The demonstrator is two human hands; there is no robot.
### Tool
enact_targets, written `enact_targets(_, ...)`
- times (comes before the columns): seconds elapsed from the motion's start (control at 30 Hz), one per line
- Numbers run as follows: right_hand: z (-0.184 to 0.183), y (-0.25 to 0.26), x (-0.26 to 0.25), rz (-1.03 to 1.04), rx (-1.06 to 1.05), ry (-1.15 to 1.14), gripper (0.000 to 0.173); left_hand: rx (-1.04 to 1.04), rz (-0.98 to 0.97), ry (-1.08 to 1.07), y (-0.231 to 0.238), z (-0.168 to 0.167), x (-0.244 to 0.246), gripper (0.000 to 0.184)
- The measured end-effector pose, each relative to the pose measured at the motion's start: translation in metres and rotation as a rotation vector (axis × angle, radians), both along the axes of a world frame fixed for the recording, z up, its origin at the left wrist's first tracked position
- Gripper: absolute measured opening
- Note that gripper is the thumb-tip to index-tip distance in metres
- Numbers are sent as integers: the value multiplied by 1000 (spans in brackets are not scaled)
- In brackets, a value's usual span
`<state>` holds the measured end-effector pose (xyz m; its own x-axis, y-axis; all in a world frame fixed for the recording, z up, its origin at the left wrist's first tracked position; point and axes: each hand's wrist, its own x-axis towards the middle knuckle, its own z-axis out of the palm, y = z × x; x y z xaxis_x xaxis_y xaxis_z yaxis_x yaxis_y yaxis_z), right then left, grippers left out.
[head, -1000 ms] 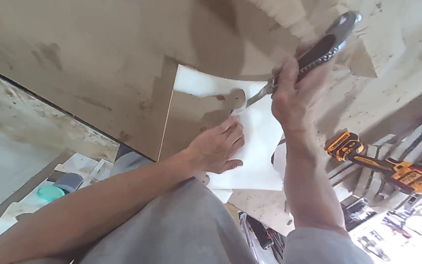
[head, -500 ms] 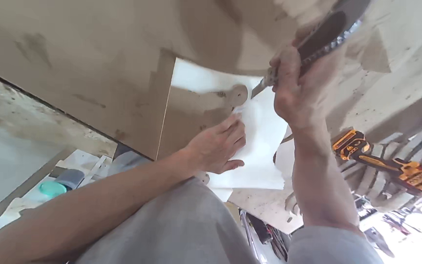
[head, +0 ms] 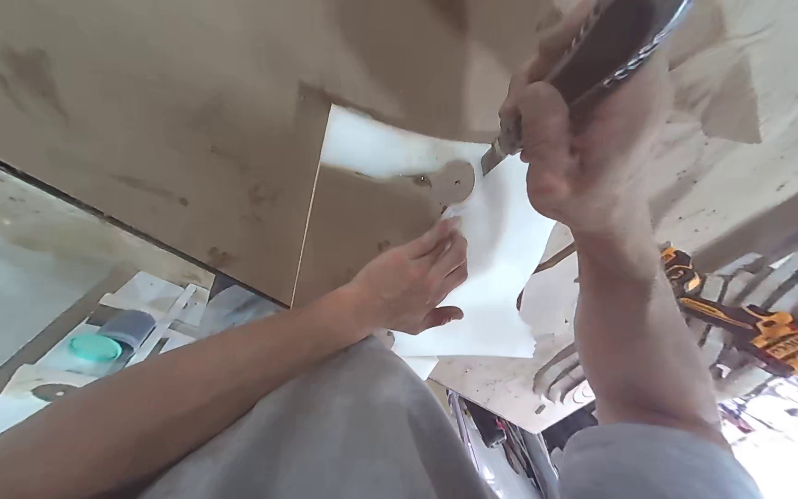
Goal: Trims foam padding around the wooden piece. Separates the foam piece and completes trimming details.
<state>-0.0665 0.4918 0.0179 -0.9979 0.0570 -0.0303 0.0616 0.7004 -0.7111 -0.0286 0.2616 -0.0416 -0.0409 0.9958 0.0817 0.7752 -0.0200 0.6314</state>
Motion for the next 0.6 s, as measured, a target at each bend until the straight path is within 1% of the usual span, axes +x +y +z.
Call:
enact_targets(0.23,2,3,-16,93,-16,16,35,11,6,8,1,-1,-2,75)
enact_targets(0.33,0,1,-16,120,-9,16,34,14,14,-34,-1,1,3,71)
enact_targets(0.4,0,3,-26,135,27,48,35,12,29,-25,0,-3,-4,68)
enact_targets(0.47,-2,-2,-18,122,20,28,33,8,18,-70,-3,2,4,66)
enact_targets(0.53,-3,0,-30,129,39,93,32,33,46,-52,1,-3,-3,64)
enact_targets(0.6,-6,-6,-31,146,-1,123,29,26,47,-68,-4,-2,2,63)
